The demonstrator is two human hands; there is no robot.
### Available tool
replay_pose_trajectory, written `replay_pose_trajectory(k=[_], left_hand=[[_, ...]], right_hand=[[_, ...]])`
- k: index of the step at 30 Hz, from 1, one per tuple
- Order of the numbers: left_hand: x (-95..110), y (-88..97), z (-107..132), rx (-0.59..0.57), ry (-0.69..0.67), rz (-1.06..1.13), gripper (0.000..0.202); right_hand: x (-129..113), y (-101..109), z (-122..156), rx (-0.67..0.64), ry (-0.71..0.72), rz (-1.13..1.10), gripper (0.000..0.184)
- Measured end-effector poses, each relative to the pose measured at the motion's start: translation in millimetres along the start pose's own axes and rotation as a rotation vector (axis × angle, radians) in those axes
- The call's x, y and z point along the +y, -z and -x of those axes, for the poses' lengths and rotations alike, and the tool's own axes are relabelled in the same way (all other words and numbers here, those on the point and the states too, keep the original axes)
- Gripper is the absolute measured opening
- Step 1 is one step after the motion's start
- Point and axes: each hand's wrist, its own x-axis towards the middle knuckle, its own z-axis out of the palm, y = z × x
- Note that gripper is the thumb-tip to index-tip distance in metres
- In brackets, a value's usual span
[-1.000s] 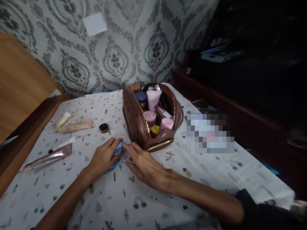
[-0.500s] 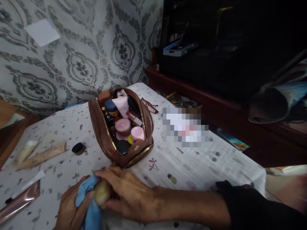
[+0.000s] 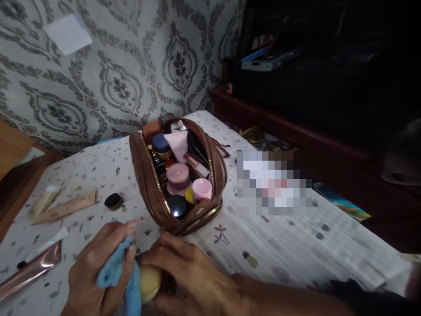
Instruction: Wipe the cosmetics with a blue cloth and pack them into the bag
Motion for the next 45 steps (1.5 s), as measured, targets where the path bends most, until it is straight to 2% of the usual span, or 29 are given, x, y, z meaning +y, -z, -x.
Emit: replay_pose_trajectory(k=[2,5,7,12,15,16,19,22,24,27,31,36,42,45], left_hand=[[-0.9,3.6,-13.7,-0.017,-0.185,-0.052,0.029],[3.7,0.0,-28.5,0.047,-0.329,-0.145,0.04],[7.3,-4.9,-32.3,0.051,-0.347,-0.201,0.042],[7.2,-12.5,-28.9,0.068,-0.291,-0.221,0.05],[3.2,-13.4,-27.0,0.033,-0.324,-0.224,0.059],[2.0,-13.8,-26.7,0.022,-0.33,-0.218,0.061],[0.2,-15.1,-25.9,0.025,-0.31,-0.194,0.06],[0.9,-16.2,-25.1,0.037,-0.331,-0.217,0.06],[2.0,-16.2,-25.2,0.07,-0.36,-0.249,0.059],[2.7,-15.0,-26.0,0.094,-0.358,-0.267,0.057],[1.2,-12.9,-26.7,0.057,-0.36,-0.256,0.055],[-0.7,-12.9,-25.9,0.052,-0.369,-0.217,0.056],[-0.7,-15.5,-25.0,0.051,-0.341,-0.209,0.058],[-1.9,-16.9,-24.5,0.057,-0.342,-0.214,0.058]], right_hand=[[-4.2,5.7,4.7,0.016,0.01,-0.009,0.041],[-10.9,18.4,11.5,0.011,-0.021,0.016,0.041],[-11.6,26.1,14.7,-0.012,-0.015,0.037,0.045],[-12.7,42.3,21.1,-0.062,0.049,0.029,0.047],[-31.6,59.9,23.9,-0.002,-0.051,0.106,0.052],[-39.7,67.2,23.4,0.058,-0.062,0.158,0.05],[-61.1,90.1,14.1,0.248,-0.003,0.325,0.04],[-74.4,109.4,-6.1,0.35,0.041,0.536,0.026],[-79.8,117.8,-22.6,0.299,0.038,0.664,0.016],[-82.3,121.8,-45.8,0.115,-0.009,0.809,0.008],[-73.0,116.8,-64.6,-0.11,-0.056,0.821,0.006],[-62.9,111.8,-73.9,-0.26,-0.032,0.844,0.01],[-68.4,109.3,-90.0,-0.475,-0.161,0.913,0.013],[-66.0,107.3,-93.8,-0.509,-0.206,0.926,0.015]])
